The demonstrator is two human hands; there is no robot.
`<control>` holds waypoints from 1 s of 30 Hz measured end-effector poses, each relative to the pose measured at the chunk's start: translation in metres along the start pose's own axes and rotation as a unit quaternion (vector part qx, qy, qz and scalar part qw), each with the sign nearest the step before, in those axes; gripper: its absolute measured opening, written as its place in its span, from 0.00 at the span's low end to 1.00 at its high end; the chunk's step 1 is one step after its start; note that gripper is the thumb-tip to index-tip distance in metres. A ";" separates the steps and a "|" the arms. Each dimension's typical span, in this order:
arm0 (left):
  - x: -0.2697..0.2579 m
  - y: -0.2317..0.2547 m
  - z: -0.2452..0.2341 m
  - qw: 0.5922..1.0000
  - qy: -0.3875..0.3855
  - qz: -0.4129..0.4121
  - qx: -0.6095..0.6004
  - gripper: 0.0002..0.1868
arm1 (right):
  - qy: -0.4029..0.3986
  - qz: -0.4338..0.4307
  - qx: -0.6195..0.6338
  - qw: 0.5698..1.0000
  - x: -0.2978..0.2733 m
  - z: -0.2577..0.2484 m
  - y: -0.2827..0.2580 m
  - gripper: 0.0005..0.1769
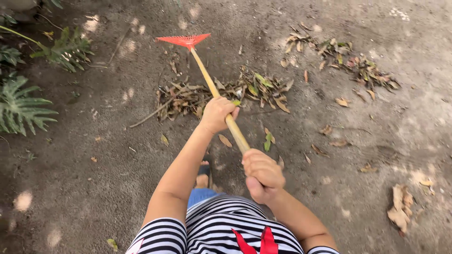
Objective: Raking dry leaves and debris in a garden area.
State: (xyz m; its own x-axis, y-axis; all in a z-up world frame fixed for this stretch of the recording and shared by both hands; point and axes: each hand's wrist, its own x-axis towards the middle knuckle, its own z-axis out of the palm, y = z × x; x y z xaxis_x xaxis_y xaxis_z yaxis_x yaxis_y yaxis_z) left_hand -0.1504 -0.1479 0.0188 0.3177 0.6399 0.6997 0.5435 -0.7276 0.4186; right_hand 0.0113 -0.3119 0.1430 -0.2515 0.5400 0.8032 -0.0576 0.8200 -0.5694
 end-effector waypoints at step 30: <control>-0.071 -0.158 0.059 0.974 -0.037 -0.224 -0.017 0.14 | -0.060 0.170 -0.033 0.983 0.009 0.052 0.123 0.19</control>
State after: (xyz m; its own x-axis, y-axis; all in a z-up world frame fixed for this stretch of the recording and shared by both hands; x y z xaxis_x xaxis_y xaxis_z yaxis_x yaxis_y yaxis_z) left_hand -0.2129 -0.0635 -0.1316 0.1100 0.9103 0.3990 0.6145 -0.3778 0.6926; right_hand -0.0481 -0.2158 0.0710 -0.3584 0.7618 0.5396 0.1119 0.6088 -0.7854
